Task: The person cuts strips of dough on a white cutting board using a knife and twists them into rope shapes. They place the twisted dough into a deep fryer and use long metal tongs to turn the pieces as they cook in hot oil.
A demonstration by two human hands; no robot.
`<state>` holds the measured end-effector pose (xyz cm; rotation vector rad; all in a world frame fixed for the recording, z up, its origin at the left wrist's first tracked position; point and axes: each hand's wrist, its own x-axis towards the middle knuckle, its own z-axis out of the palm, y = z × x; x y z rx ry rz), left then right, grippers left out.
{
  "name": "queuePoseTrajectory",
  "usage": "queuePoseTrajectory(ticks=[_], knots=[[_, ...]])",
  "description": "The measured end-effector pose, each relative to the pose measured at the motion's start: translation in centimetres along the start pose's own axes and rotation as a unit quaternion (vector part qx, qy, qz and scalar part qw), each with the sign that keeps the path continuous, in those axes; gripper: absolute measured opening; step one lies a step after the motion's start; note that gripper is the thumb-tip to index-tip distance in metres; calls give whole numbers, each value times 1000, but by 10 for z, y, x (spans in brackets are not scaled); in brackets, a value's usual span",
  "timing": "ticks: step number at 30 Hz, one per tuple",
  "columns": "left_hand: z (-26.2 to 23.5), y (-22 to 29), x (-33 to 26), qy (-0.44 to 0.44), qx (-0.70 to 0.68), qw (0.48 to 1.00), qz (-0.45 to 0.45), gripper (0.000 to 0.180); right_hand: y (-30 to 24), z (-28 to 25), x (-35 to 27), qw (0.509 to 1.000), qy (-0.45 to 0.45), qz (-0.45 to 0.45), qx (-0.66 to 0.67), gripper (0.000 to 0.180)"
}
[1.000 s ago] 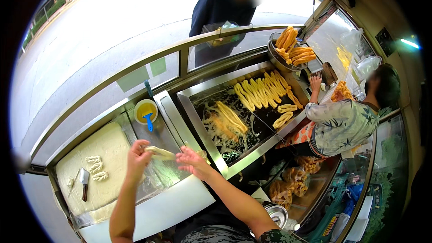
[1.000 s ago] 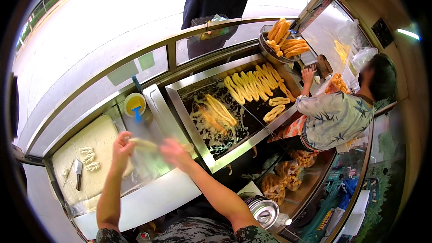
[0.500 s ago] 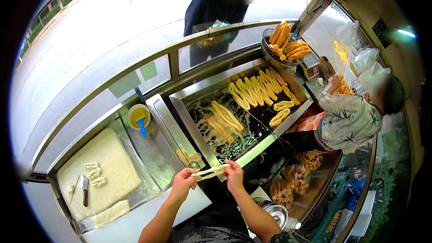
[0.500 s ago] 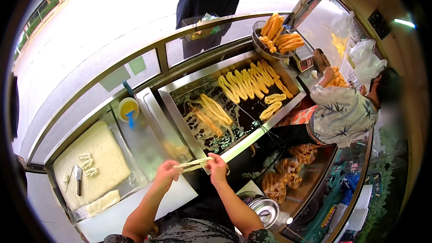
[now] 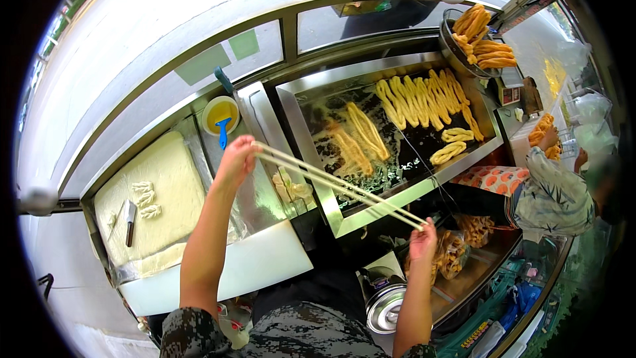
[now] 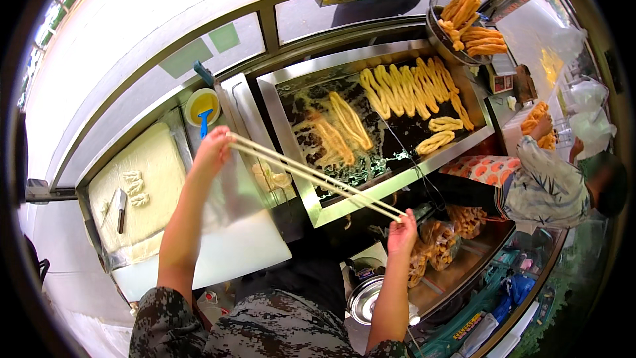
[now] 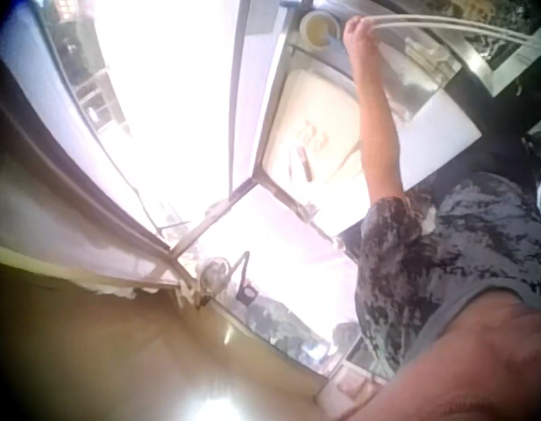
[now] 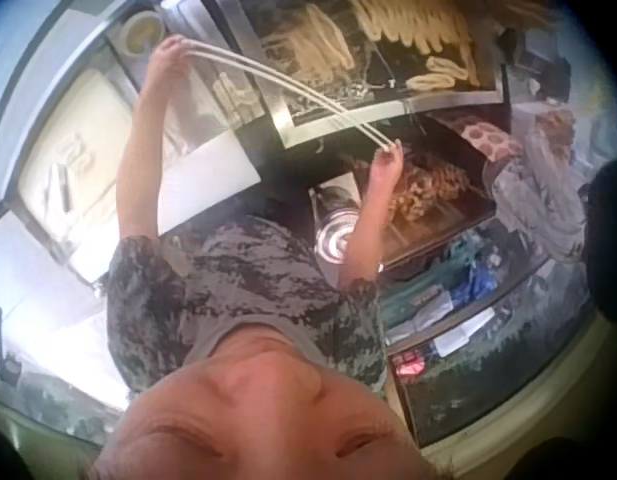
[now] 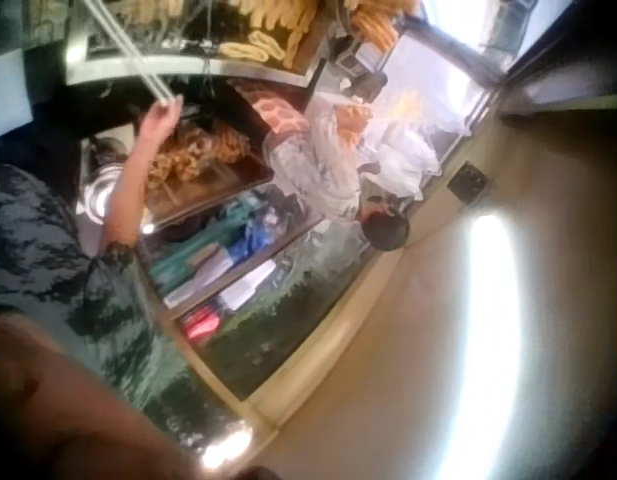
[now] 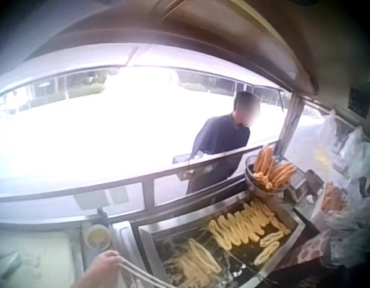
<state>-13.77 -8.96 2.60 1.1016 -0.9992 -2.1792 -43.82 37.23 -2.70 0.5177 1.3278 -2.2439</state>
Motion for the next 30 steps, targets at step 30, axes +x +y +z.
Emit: queuePoseTrajectory(ticks=[30], knots=[[128, -100, 226, -78, 880, 423, 200, 6, 178, 133, 70, 476, -176, -222, -832, 19]])
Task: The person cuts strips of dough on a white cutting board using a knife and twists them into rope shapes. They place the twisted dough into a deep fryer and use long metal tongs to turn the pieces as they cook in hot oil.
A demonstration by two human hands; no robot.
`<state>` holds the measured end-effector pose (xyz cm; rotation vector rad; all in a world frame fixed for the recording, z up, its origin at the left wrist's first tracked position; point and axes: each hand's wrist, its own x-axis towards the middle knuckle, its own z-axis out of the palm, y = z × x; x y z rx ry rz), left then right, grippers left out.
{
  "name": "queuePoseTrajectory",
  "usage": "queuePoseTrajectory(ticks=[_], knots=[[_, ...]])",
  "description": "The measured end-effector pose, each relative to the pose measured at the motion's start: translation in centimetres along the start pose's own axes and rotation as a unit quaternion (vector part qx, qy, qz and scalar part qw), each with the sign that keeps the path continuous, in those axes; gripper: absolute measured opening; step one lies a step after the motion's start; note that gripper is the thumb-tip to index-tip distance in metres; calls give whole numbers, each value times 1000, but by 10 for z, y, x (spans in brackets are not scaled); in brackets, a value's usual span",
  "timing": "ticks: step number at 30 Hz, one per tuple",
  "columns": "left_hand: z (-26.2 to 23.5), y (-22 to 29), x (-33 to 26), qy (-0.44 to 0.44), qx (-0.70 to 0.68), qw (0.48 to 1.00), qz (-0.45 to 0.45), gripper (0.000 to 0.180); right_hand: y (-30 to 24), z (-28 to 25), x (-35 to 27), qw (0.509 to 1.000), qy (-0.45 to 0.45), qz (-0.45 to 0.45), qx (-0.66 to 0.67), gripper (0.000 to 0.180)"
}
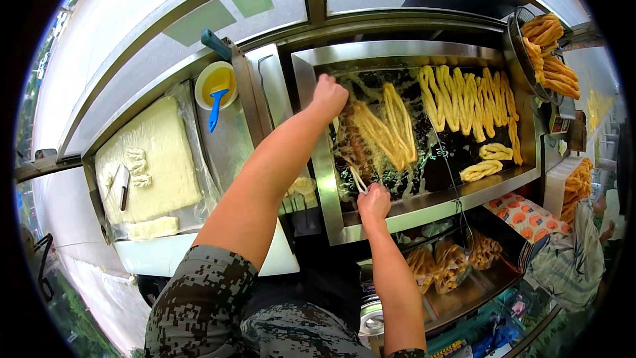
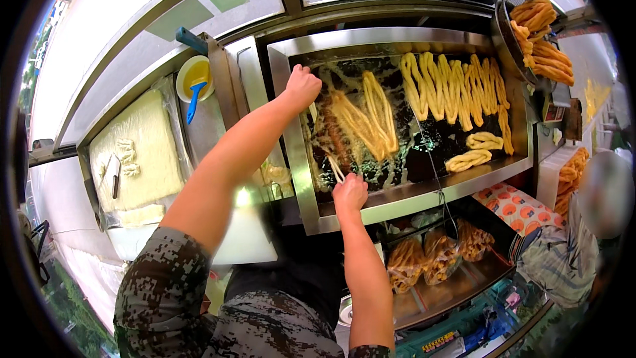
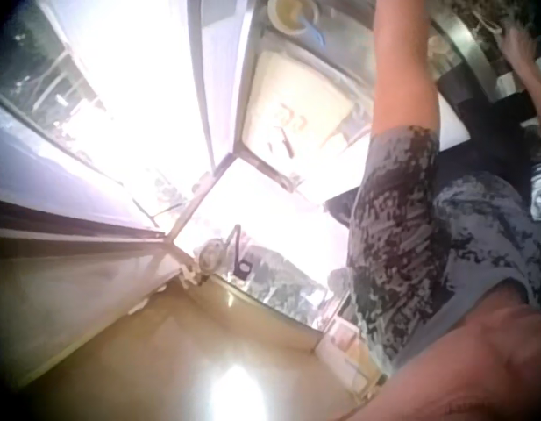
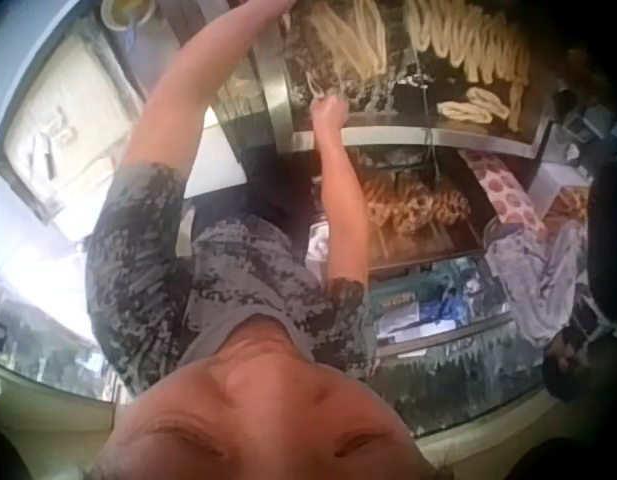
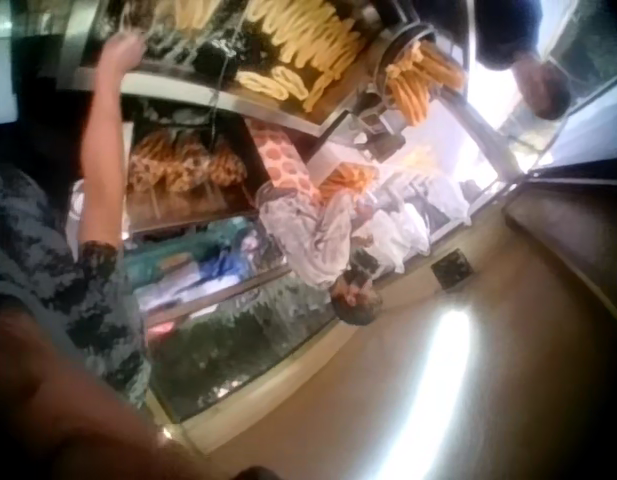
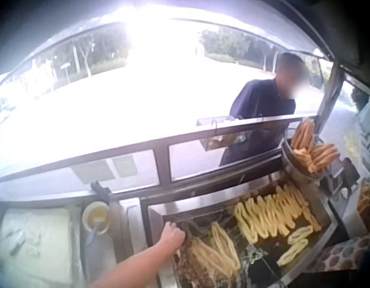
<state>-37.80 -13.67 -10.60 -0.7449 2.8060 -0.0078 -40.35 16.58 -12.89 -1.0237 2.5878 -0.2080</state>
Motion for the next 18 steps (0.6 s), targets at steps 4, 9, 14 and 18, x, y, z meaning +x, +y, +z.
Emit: queuePoseTrajectory(ticks=[4, 9, 14, 18], knots=[[-21, -6, -31, 59, -84, 994, -31, 9, -7, -33, -44, 967, 39, -47, 246, 22], [-68, -18, -169, 260, -421, 868, -34, 15, -27, -27, -170, 820, -217, 150, 507, 28], [-27, 16, -329, 214, -618, 712, -254, 8, -74, 34, -161, 648, -292, 342, 615, 41], [-15, 56, -390, 162, -686, 661, -257, 18, -72, 79, -153, 636, -211, 315, 672, 22]])
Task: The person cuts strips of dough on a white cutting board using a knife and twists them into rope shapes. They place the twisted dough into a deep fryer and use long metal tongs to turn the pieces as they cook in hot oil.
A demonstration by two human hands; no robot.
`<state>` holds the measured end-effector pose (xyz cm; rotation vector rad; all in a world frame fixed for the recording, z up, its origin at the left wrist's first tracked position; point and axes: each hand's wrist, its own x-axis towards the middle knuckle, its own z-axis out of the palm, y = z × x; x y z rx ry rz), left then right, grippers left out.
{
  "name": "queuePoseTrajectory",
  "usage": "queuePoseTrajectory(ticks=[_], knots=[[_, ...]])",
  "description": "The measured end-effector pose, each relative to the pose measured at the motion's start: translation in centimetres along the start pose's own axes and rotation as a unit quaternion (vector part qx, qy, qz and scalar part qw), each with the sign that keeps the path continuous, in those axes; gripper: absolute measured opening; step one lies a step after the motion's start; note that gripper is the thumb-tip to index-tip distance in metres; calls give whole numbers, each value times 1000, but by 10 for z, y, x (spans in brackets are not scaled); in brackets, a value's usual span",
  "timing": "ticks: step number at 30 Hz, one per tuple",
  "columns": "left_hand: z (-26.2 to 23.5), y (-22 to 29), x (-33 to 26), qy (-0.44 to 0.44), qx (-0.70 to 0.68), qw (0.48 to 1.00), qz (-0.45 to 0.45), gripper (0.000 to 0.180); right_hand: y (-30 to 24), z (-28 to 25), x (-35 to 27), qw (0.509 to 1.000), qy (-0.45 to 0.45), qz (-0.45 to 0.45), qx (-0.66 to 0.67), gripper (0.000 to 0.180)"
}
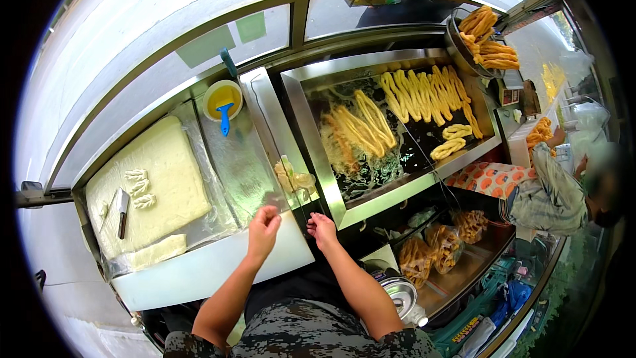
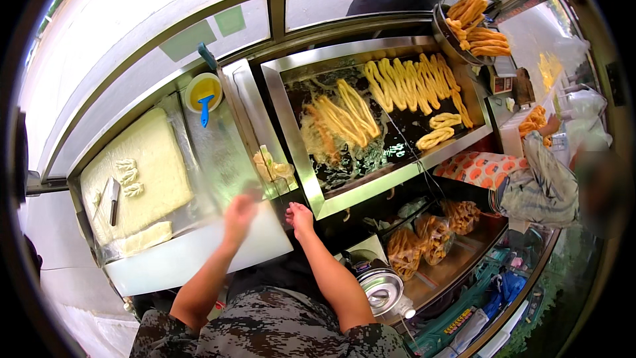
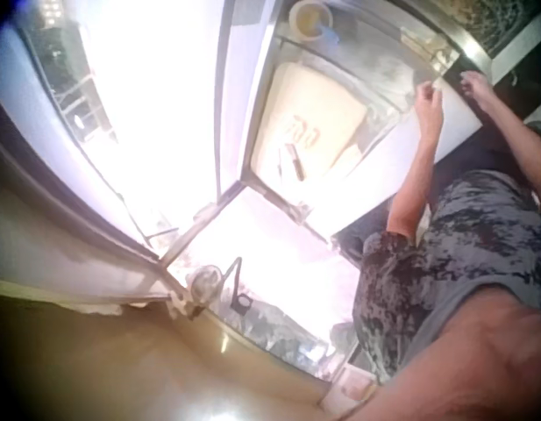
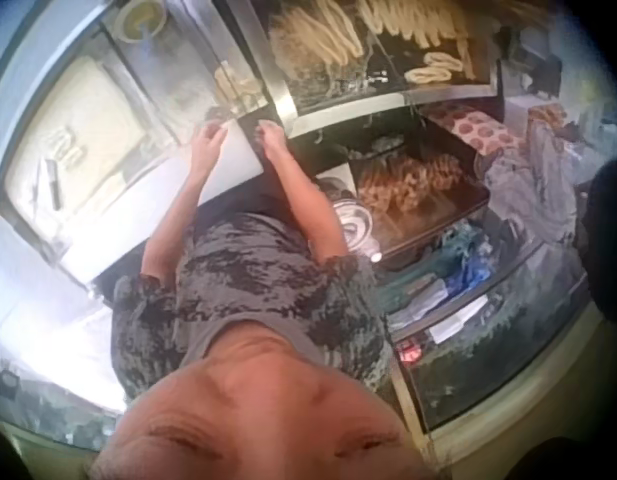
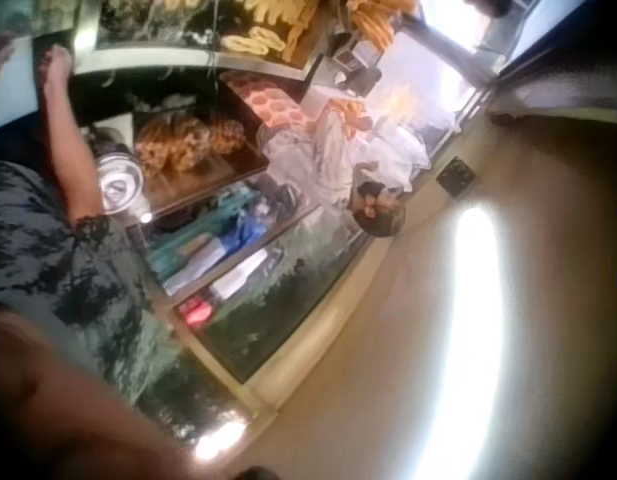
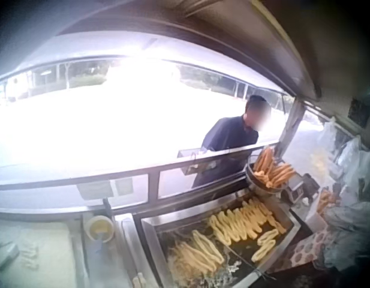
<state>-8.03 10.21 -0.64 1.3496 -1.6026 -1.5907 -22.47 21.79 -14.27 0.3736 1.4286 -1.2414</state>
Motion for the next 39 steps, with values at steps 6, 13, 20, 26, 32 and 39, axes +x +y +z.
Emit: queuePoseTrajectory(ticks=[6, 13, 20, 26, 32, 39], knots=[[31, 3, -4, -100, -222, 944, -224, 36, -44, 34, -101, 988, -76, -94, 98, 14], [51, 48, 9, -120, -313, 924, -186, 33, -66, 24, -150, 984, -154, -76, -55, 21], [57, 63, -35, -244, -64, 947, -200, 28, -237, -200, -84, 479, 274, -552, -625, 38], [150, 57, -28, -217, 14, 941, -260, 28, -304, -273, -61, 495, 255, -291, -778, 73], [217, 63, -22, -184, 18, 935, -301, 29, -315, -312, -17, 543, 177, -251, -782, 36], [253, 53, -7, -207, -204, 882, -370, 29, -317, -316, -49, 654, 135, -342, -661, 34]])
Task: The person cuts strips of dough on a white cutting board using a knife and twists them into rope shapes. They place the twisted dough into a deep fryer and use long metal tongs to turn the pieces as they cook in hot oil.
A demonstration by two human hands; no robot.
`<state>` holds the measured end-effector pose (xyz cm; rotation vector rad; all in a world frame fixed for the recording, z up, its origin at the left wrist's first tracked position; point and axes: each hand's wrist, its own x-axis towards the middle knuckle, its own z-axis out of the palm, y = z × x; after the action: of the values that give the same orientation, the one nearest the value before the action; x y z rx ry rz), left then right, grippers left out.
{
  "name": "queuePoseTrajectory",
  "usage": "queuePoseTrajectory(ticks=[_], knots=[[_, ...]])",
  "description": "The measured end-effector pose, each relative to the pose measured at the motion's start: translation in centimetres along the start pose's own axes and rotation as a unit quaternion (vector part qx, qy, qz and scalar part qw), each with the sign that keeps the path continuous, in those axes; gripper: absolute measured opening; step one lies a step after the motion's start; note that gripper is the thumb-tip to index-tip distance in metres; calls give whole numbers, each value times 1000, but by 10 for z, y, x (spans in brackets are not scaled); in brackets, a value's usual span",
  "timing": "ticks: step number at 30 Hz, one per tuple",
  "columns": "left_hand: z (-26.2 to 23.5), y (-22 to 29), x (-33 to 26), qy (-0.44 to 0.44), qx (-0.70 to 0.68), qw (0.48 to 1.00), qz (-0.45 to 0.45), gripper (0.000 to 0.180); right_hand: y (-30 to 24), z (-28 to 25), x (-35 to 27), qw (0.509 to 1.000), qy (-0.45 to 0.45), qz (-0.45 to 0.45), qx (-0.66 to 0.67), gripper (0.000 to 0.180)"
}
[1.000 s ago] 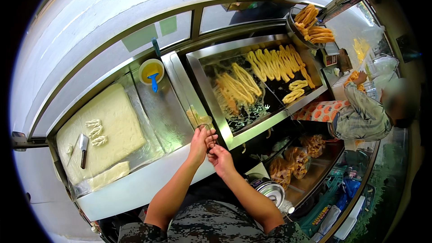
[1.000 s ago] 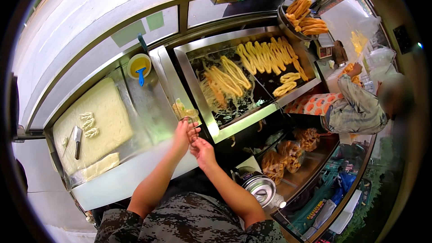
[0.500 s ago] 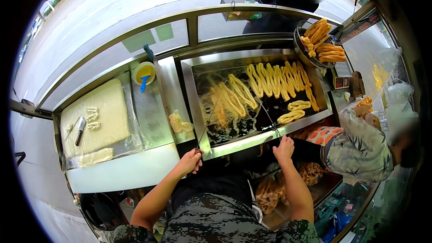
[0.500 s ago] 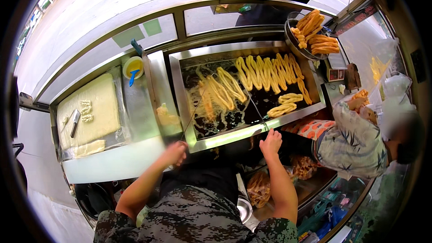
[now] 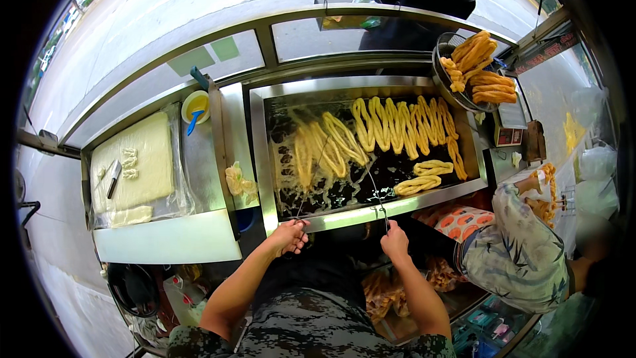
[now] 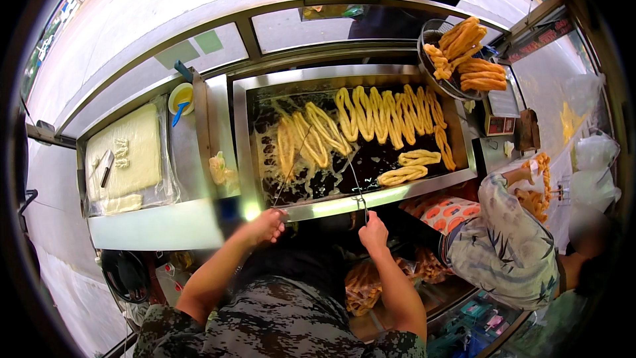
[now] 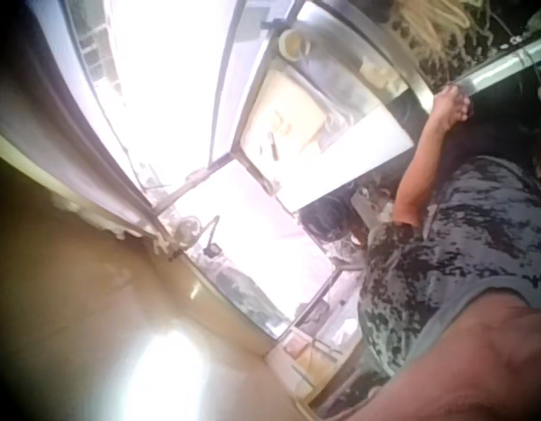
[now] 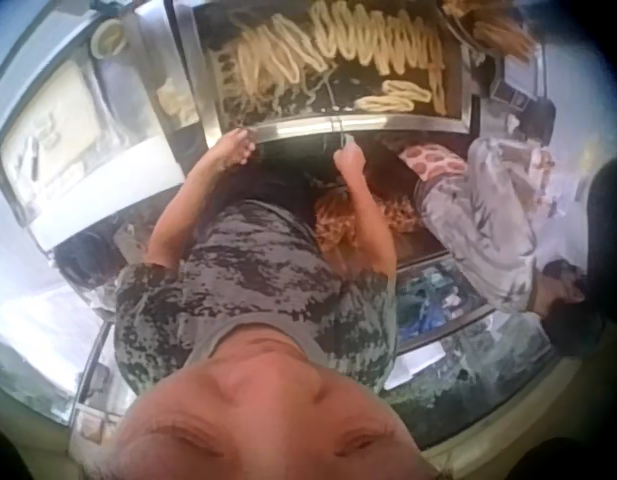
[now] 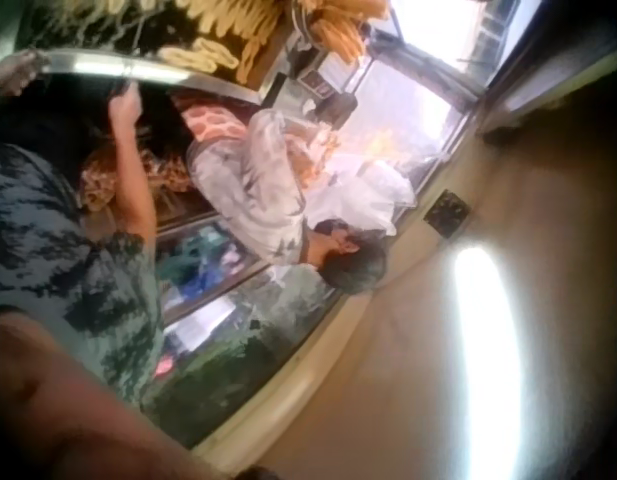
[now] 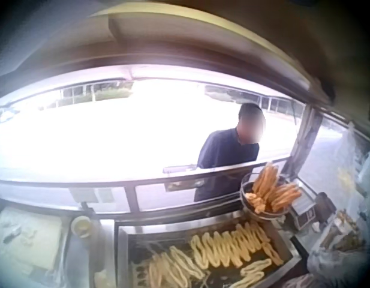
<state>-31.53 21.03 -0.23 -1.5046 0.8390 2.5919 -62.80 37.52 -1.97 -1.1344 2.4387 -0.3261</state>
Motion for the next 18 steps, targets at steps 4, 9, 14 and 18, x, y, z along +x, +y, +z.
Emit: queuePoseTrajectory(ticks=[4, 9, 14, 18], knots=[[-5, -8, 17, -119, -187, 975, 25, 32, -10, -1, -9, 997, -44, 53, 46, 34], [5, 0, 30, -124, -204, 971, 29, 34, -5, 2, -13, 997, -20, 38, 68, 36], [11, -3, 38, 208, 373, 894, 138, 31, -7, -7, -23, 994, 6, 43, 96, 37], [9, -12, 30, 326, 527, 754, 217, 34, -15, -23, -33, 993, 12, 25, 111, 38]])
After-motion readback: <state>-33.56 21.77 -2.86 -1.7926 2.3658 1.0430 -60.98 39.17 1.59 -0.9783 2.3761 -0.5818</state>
